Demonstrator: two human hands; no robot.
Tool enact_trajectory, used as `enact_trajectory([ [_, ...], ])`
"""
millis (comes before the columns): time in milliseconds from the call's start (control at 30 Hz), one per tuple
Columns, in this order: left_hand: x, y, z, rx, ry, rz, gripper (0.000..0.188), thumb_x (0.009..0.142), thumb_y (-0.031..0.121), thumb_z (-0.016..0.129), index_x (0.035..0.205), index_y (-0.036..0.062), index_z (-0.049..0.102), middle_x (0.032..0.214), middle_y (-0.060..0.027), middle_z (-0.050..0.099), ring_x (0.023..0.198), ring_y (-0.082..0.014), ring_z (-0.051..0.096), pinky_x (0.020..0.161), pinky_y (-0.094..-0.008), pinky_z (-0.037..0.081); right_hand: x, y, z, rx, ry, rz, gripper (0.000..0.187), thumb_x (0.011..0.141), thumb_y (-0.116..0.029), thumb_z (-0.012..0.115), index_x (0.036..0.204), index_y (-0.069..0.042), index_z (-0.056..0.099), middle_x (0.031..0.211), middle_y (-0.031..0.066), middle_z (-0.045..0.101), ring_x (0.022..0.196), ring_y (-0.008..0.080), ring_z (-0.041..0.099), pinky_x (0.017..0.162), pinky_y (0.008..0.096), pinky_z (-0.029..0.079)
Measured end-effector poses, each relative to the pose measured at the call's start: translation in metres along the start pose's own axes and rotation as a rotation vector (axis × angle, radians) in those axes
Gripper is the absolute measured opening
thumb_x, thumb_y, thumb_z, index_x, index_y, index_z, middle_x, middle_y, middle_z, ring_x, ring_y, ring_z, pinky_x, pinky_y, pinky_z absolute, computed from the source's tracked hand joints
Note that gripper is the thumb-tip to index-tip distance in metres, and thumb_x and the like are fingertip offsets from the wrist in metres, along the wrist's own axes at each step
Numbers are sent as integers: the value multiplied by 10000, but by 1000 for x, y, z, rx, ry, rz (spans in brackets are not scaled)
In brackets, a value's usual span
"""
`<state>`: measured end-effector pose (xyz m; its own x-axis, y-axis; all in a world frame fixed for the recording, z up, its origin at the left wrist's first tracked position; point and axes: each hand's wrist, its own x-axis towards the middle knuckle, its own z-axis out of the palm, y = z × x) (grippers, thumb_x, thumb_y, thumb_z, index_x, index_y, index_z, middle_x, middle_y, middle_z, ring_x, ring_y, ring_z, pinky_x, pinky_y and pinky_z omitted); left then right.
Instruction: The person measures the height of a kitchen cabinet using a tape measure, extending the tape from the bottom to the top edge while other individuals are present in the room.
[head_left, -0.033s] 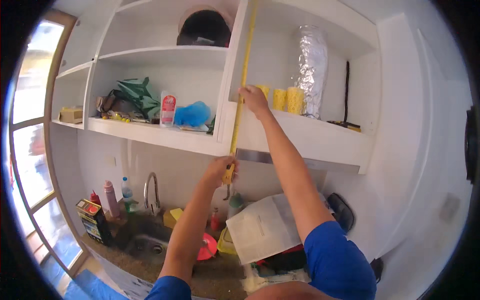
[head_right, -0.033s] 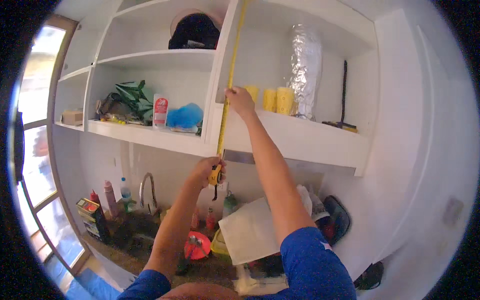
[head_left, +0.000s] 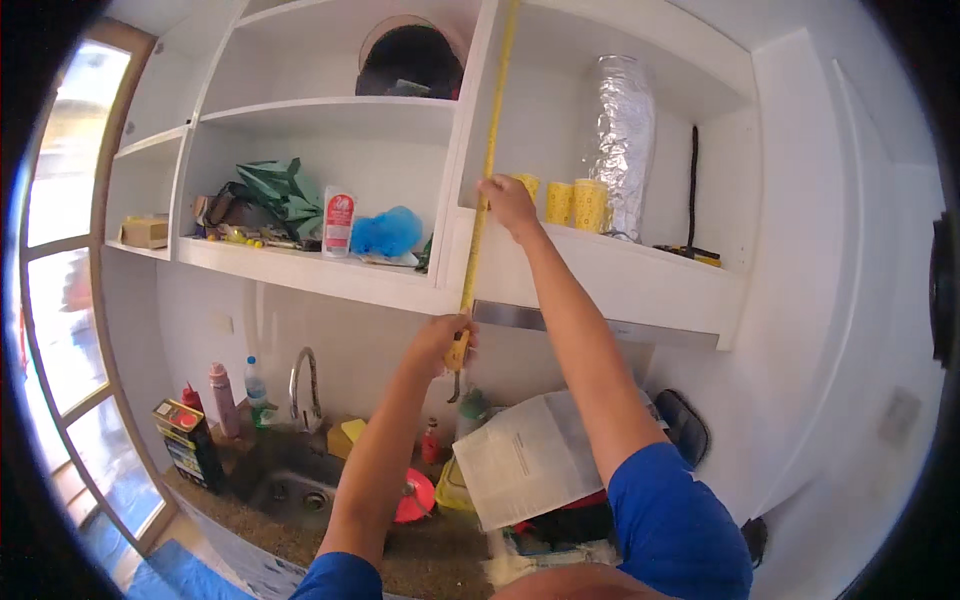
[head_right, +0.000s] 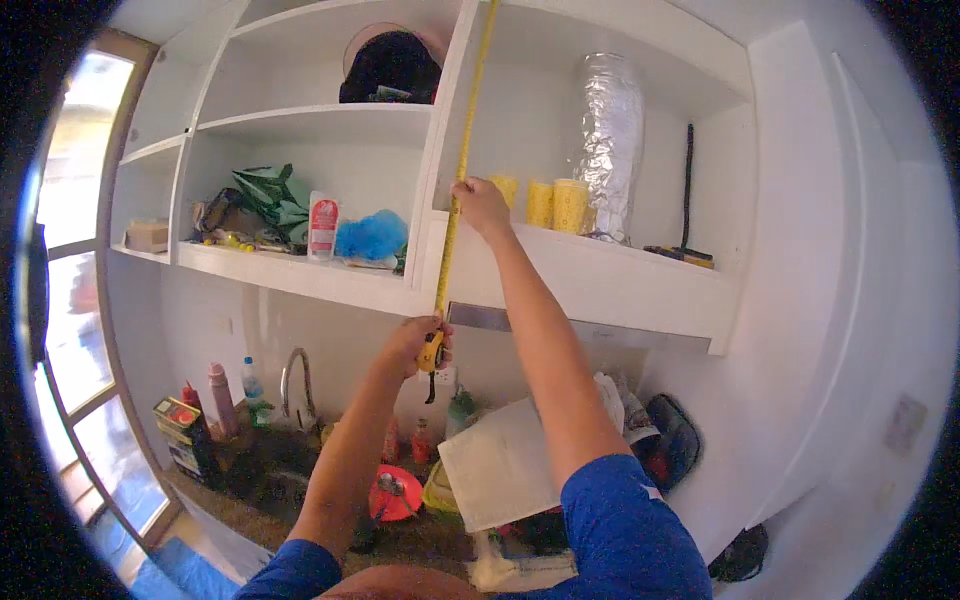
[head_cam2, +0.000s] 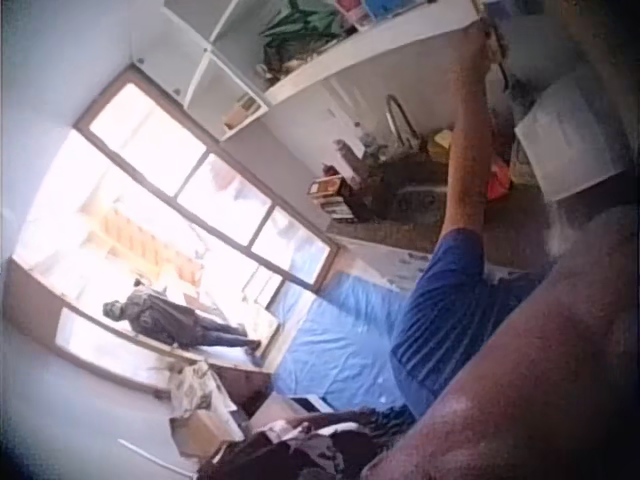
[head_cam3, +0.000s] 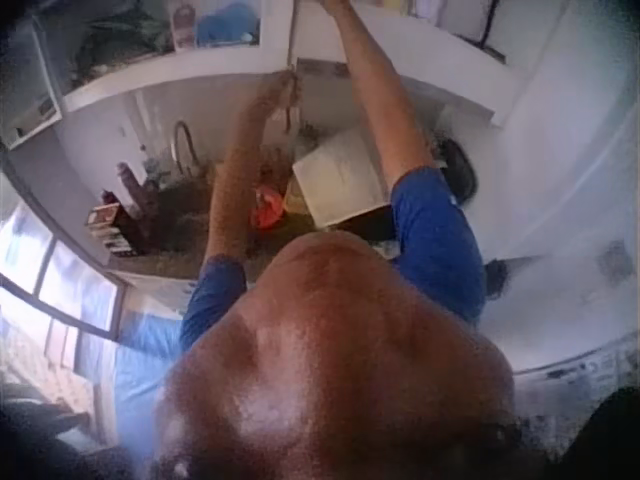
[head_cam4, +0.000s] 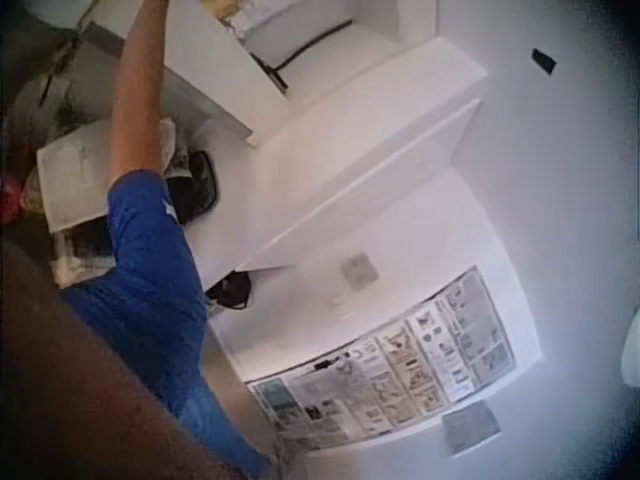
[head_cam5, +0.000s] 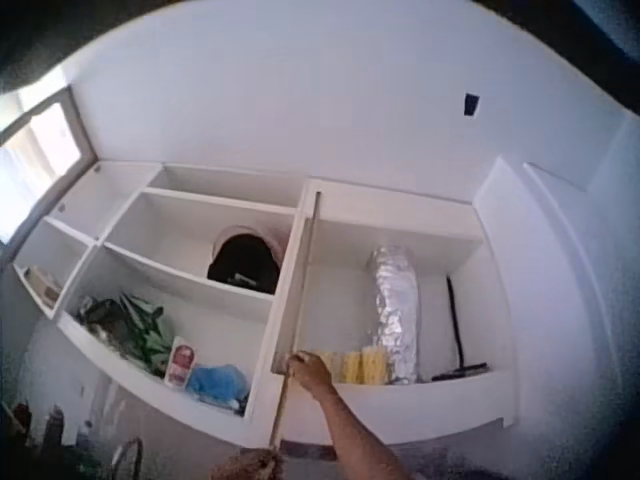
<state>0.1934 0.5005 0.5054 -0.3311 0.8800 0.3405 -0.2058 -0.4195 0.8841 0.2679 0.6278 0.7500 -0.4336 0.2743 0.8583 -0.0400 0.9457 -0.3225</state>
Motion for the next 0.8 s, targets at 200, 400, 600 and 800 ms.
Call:
enact_trajectory([
  [200, 0, 20, 17, 71, 89, 103, 392, 1036, 391, 551, 918, 24, 622, 743, -111, 617, 586, -277, 634, 509, -445, 525, -4, 14, 1, 164, -6, -44, 411, 976, -420, 632, 907, -20, 697, 782, 51, 647, 731, 159, 600, 697, 324, 489],
  [400, -4, 60, 38, 113, 121, 94, 375, 1031, 373, 560, 912, 24, 629, 741, -105, 612, 594, -267, 632, 504, -436, 531, -9, 11, -1, 354, -75, -67, 347, 986, -356, 649, 907, -21, 698, 812, 6, 646, 755, 103, 576, 732, 279, 488],
  [600, -24, -5, 27, -4, 108, 75, 317, 985, 336, 603, 908, 29, 632, 713, -96, 610, 569, -233, 619, 499, -414, 525, 2, 35, 3, 339, -9, -82, 396, 997, -372, 610, 956, 12, 696, 816, 52, 677, 739, 145, 612, 708, 316, 498],
  [800, -72, -121, -21, 123, 154, 51, 340, 1027, 352, 585, 958, 26, 652, 772, -85, 641, 649, -191, 635, 565, -363, 528, -5, 12, 4, 443, -34, -52, 363, 1017, -357, 603, 940, -11, 681, 798, 19, 640, 729, 117, 582, 704, 300, 490],
])
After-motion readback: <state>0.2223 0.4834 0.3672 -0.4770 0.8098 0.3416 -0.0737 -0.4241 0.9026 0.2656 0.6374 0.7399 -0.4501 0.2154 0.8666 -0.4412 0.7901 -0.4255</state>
